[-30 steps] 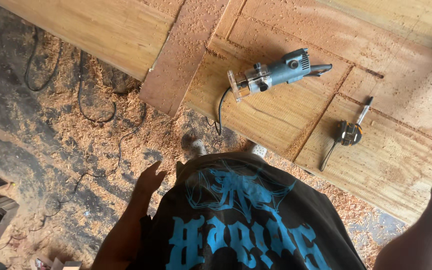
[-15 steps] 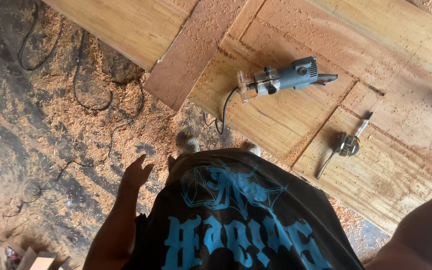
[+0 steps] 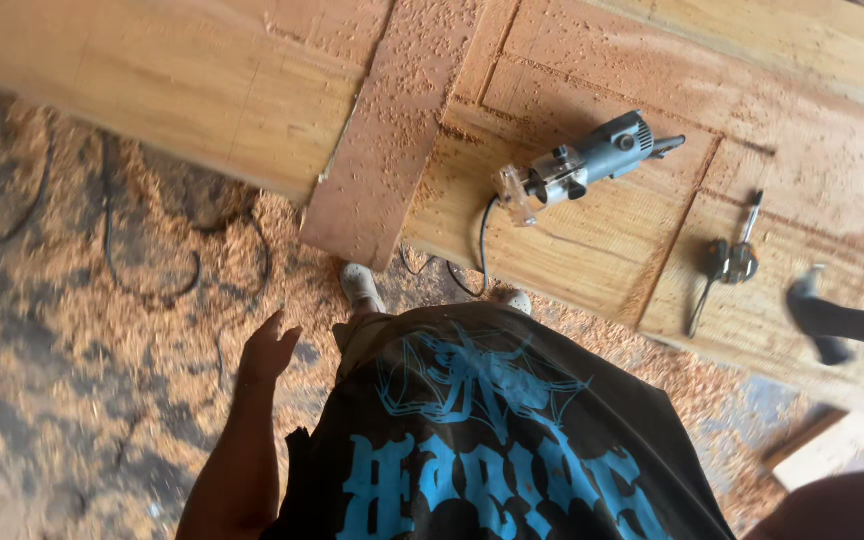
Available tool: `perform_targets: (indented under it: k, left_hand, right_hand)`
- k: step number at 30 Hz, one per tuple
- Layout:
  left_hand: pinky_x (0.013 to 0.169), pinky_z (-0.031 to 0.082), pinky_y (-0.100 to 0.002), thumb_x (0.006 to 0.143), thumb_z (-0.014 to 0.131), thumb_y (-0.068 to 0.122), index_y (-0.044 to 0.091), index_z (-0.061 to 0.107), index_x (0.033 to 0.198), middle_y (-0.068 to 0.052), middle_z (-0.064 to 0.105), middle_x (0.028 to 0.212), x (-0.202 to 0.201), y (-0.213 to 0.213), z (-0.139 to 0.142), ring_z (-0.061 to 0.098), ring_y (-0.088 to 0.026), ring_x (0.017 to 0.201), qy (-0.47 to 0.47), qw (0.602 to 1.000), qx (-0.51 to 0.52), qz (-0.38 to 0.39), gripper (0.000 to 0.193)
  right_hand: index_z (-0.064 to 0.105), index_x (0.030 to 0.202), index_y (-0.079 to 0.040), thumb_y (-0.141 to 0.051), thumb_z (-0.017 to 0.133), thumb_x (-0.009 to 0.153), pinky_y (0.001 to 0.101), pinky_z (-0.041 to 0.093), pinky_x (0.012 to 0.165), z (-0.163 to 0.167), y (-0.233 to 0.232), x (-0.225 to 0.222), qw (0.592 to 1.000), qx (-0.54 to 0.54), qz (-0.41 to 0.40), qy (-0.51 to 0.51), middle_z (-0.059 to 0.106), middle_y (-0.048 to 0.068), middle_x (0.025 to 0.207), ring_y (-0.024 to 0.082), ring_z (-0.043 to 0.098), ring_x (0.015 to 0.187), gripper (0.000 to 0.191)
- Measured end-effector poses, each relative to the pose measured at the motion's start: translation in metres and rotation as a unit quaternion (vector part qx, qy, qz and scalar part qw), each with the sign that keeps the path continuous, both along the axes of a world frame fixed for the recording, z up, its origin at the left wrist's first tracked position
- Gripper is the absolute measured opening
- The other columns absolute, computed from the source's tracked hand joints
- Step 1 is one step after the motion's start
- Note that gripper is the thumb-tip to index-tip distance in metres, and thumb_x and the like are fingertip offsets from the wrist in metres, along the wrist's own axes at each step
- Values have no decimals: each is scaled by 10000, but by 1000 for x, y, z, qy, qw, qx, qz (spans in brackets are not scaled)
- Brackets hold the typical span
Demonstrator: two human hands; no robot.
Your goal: The person hammers a nail into a wooden plank, then uses a handheld router to cut along a marked line on the plank. The person repeatedly hammers the nail and repositions the plank during the process.
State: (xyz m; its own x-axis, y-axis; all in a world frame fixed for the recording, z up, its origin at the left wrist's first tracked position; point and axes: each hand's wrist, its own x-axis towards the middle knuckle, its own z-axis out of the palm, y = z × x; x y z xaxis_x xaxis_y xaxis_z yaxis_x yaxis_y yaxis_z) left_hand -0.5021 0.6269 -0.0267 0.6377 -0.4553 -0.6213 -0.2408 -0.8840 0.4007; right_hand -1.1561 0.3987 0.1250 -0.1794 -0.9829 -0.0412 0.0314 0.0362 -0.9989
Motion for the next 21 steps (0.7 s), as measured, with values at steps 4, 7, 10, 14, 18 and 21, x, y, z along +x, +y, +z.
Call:
perform_targets:
  k: [4,7,10,14,18,21]
  left_hand:
    - [1097,473,-464,898,692,447,120,470,1537,-221,552,1497,75,-48,-6,577,-347,1354,21,995,-8,-97,751]
    - [1120,460,-469,895,656,440,172,441,1577,-216,565,1482,123,-58,12,584,-348,1346,51,990,48,-125,764]
    - [1120,443,-492,944,596,420,129,388,1607,-244,522,1499,159,-55,22,570,-385,1334,67,978,38,-193,753]
    - [1120,446,-461,978,613,441,43,441,1546,-264,541,1477,156,-35,-2,560,-373,1349,95,949,13,-301,714]
    - [1119,456,-375,894,687,439,31,540,1457,-208,606,1447,124,-7,-28,581,-297,1349,184,949,-44,-253,711]
    - [1104,473,-358,922,645,436,28,575,1436,-188,652,1428,123,-1,-26,623,-278,1323,198,947,-95,-233,660]
  right_hand:
    - [568,1148,14,-217,625,1067,469,551,923,37,33,81,996,-64,37,-56,644,206,1064,326,651,965,251]
    - [579,1126,16,-203,612,1073,467,561,915,56,19,134,984,-90,112,-108,660,196,1042,316,663,946,228]
    - [590,1104,19,-190,599,1079,465,570,907,64,9,174,969,-98,176,-143,675,186,1019,307,676,926,211]
    - [605,1076,22,-173,581,1088,462,583,896,65,5,198,956,-89,221,-173,696,173,990,295,694,900,197]
    - [599,1052,51,-167,628,1060,447,564,828,59,-1,210,955,-89,217,-181,653,174,894,294,679,807,220]
    - [590,1045,59,-140,635,1022,435,561,764,52,-10,226,960,-103,201,-167,625,178,835,306,668,747,206]
